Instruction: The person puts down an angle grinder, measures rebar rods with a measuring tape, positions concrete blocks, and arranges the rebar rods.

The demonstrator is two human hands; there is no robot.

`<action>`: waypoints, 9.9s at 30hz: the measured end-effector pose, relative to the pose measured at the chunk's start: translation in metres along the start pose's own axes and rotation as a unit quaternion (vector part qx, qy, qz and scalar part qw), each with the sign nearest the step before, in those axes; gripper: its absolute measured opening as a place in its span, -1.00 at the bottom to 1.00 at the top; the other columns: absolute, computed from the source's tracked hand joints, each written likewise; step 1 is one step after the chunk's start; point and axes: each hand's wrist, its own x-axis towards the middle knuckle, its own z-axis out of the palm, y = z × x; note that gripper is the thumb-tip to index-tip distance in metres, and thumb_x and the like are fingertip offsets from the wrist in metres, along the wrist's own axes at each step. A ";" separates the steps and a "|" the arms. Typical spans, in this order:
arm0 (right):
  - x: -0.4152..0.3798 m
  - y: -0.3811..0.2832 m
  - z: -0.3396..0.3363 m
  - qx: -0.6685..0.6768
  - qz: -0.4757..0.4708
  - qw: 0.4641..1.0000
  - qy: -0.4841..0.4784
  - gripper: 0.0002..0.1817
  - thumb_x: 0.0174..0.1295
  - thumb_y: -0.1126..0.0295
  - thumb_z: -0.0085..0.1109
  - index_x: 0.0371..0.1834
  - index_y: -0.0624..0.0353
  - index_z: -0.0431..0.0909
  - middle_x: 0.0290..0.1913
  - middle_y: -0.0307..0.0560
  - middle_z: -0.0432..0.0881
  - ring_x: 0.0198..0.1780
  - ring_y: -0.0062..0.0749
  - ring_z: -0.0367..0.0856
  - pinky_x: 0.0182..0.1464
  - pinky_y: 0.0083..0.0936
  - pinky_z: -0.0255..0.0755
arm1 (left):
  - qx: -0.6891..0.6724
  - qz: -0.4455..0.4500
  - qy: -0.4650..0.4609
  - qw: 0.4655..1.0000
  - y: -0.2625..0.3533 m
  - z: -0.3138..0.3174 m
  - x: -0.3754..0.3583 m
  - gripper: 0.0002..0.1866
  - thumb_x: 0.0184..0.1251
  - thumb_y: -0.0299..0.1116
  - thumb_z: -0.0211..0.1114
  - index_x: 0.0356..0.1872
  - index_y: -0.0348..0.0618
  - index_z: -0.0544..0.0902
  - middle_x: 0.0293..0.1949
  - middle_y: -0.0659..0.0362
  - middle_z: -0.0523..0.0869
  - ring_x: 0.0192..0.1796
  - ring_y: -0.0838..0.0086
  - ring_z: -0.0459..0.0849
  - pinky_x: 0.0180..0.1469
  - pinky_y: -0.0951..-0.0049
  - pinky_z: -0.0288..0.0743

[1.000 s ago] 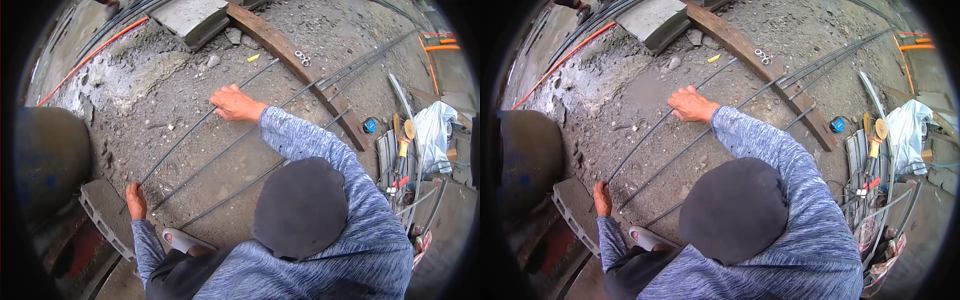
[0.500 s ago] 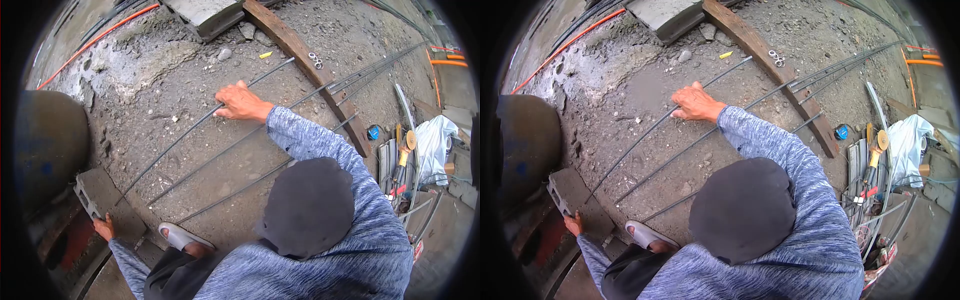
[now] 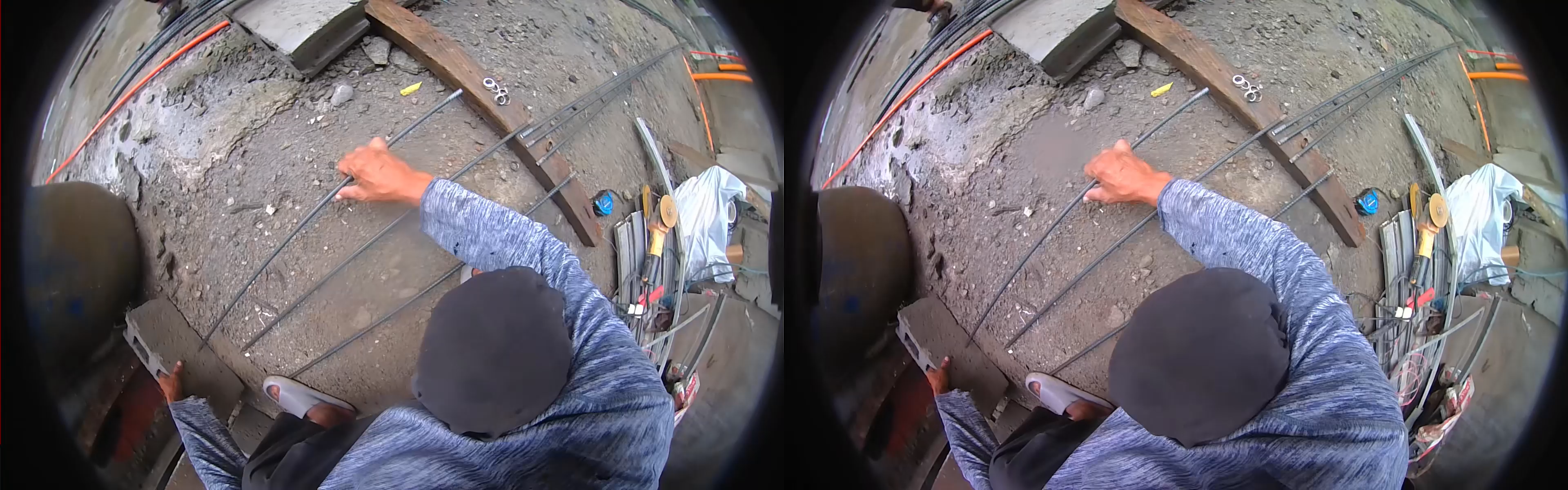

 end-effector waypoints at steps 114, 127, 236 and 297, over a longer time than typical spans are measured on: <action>-0.020 0.017 -0.012 -0.015 0.031 0.999 0.014 -0.42 0.24 -0.24 0.33 -0.22 0.14 0.74 -0.24 0.02 0.78 -0.06 -0.04 0.73 0.15 -0.08 0.27 | 0.193 0.264 0.098 0.940 0.094 0.091 -0.049 -0.74 0.47 -0.34 0.23 0.11 -0.12 0.61 0.02 0.08 0.67 0.17 0.14 0.59 0.25 0.00 0.32; -0.029 0.010 -0.014 -0.016 0.015 0.999 0.027 -0.48 0.27 -0.15 0.37 -0.27 0.18 0.68 -0.29 0.04 0.71 -0.11 -0.04 0.67 0.08 -0.10 0.25 | 0.104 0.316 0.149 0.931 0.095 0.079 -0.092 -0.76 0.52 -0.46 0.16 0.09 -0.34 0.60 -0.06 -0.11 0.63 0.10 -0.09 0.57 0.20 0.01 0.44; -0.130 -0.047 -0.036 -0.050 0.073 0.993 -0.084 -0.34 0.28 -0.30 0.26 -0.22 0.21 0.71 -0.28 0.12 0.77 -0.11 0.11 0.74 0.14 0.16 0.31 | 0.187 -0.080 0.117 0.972 0.053 0.066 -0.231 0.00 0.24 0.01 0.57 0.57 -0.29 0.29 0.42 -0.16 0.55 0.47 -0.06 0.49 0.42 -0.23 0.31; -0.150 -0.010 0.006 0.022 0.050 0.998 0.016 -0.34 0.13 -0.33 0.38 -0.31 0.17 0.68 -0.43 0.02 0.72 -0.28 0.02 0.74 -0.01 -0.04 0.24 | 0.013 -0.017 0.076 0.997 0.016 0.060 -0.150 -0.19 0.02 0.09 0.67 -0.32 -0.73 0.59 -0.39 -0.26 0.74 -0.33 0.07 0.61 -0.13 0.02 0.55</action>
